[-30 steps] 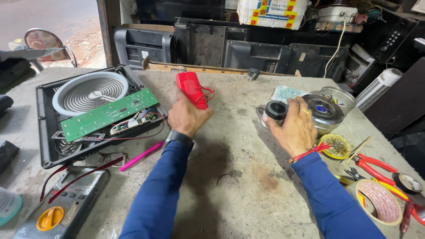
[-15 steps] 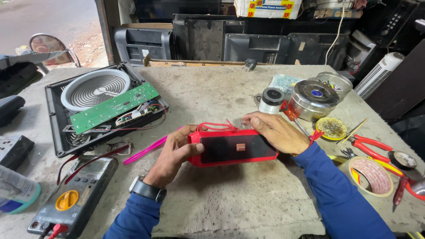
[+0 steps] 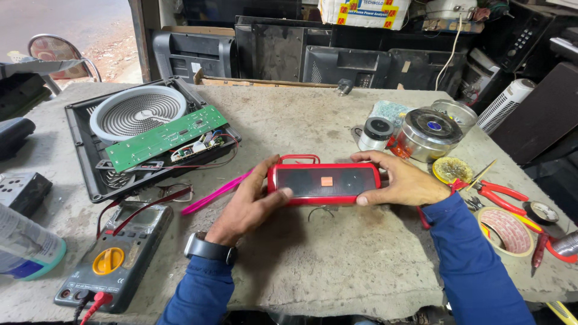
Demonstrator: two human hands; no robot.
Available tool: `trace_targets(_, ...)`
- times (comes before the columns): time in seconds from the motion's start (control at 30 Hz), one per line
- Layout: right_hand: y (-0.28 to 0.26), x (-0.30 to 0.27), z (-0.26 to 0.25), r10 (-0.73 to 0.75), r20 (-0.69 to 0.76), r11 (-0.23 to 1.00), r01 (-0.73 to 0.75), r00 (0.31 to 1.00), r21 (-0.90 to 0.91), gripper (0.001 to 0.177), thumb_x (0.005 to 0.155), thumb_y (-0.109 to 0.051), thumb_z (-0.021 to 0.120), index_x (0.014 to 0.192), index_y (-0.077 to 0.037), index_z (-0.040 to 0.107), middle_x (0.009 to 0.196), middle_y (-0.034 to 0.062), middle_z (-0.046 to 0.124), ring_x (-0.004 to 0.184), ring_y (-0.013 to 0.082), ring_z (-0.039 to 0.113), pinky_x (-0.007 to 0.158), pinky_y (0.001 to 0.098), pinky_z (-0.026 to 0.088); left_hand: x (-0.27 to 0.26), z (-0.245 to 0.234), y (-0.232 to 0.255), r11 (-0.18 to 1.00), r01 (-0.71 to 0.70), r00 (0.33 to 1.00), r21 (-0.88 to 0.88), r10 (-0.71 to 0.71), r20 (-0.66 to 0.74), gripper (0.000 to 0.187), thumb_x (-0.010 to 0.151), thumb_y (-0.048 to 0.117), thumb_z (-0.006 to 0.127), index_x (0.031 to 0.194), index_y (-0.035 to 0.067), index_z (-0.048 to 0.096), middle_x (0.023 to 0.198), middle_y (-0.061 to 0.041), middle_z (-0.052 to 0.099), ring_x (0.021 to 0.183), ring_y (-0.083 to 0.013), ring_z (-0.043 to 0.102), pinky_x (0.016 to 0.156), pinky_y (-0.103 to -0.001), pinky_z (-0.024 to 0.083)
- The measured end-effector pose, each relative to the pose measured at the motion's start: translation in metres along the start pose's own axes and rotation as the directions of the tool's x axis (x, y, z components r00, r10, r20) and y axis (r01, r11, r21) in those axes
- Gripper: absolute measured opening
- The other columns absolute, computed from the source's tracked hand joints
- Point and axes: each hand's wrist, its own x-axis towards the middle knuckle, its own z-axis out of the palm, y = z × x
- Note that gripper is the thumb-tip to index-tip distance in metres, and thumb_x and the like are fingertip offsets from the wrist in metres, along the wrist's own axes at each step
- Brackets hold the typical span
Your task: The person disassembles a red portable speaker by prying off the back cover with a screwdriver. They then use a small green tool to manipulate components inside the speaker's circular opening.
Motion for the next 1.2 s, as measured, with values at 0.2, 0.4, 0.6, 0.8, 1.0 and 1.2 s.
trace_targets(0.2, 0.008, 0.006, 0.002, 0.03, -0.064, 0.992, -0.021, 0.998, 0.126, 0.076, 0.073, -0.021, 0.087, 0.142, -0.007, 0.057, 0.129, 0.0098, 0.07, 0.122, 0.019, 0.063, 0.101, 0.0349, 0.053, -0.003, -0.003, 0.011, 0.841, -0.325, 0.925, 0.432, 0.379, -0.041, 0.081, 0.077, 0.029, 0.09, 0.143, 0.0, 0.051, 0.137, -0.023, 0.059, 0.127, -0.0347, 0.059, 0.105, -0.043, 0.049)
trace_targets(0.4, 0.014, 0.006, 0.007, 0.042, -0.098, 0.972, -0.018, 0.994, 0.234, 0.079, 0.071, -0.021, 0.087, 0.142, -0.004, 0.056, 0.134, 0.0095, 0.067, 0.12, 0.0195, 0.064, 0.101, 0.0364, 0.054, -0.003, 0.0, 0.019, 0.905, -0.22, 0.947, 0.364, 0.288, -0.143, 0.067, 0.071, 0.029, 0.092, 0.124, 0.003, 0.061, 0.125, -0.016, 0.061, 0.111, -0.0269, 0.069, 0.082, -0.034, 0.06)
trace_targets(0.6, -0.007, 0.007, 0.02, -0.215, -0.227, 0.963, 0.168, 0.95, -0.208, 0.076, 0.078, -0.035, 0.085, 0.14, -0.002, 0.058, 0.143, 0.0134, 0.061, 0.128, 0.0241, 0.061, 0.108, 0.0388, 0.047, 0.0, -0.003, 0.01, 0.938, -0.128, 0.977, 0.322, 0.176, -0.123, 0.081, 0.063, 0.027, 0.095, 0.128, 0.001, 0.053, 0.119, -0.016, 0.066, 0.107, -0.0252, 0.07, 0.087, -0.036, 0.061)
trace_targets(0.8, -0.057, 0.022, 0.045, -0.493, -0.186, 0.802, 0.362, 0.85, -0.475, 0.06, 0.075, -0.035, 0.086, 0.124, -0.004, 0.068, 0.131, 0.0149, 0.067, 0.123, 0.0316, 0.064, 0.105, 0.0407, 0.049, 0.004, -0.005, -0.007, 0.974, -0.068, 0.993, 0.215, 0.086, -0.076, 0.103, 0.06, 0.025, 0.096, 0.142, 0.0, 0.038, 0.122, -0.017, 0.067, 0.111, -0.0249, 0.069, 0.093, -0.035, 0.058)
trace_targets(1.0, -0.107, 0.067, 0.057, -0.495, 0.185, 0.689, 0.513, 0.849, -0.511, 0.05, 0.075, -0.03, 0.081, 0.117, -0.005, 0.073, 0.116, 0.0153, 0.071, 0.106, 0.0345, 0.067, 0.094, 0.0424, 0.053, 0.003, -0.007, -0.005, 0.947, -0.185, 0.977, 0.261, 0.206, -0.056, 0.112, 0.057, 0.022, 0.098, 0.148, -0.002, 0.036, 0.13, -0.023, 0.063, 0.121, -0.0316, 0.063, 0.101, -0.039, 0.052)
trace_targets(1.2, -0.135, 0.083, 0.056, -0.382, 0.322, 0.676, 0.499, 0.867, -0.543, 0.052, 0.069, -0.024, 0.076, 0.117, -0.005, 0.068, 0.099, 0.0174, 0.074, 0.091, 0.0375, 0.071, 0.083, 0.0472, 0.054, 0.003, -0.007, -0.001, 0.931, -0.259, 0.958, 0.258, 0.282, -0.053, 0.11, 0.058, 0.022, 0.097, 0.148, -0.002, 0.037, 0.132, -0.02, 0.066, 0.124, -0.0309, 0.065, 0.105, -0.037, 0.051)
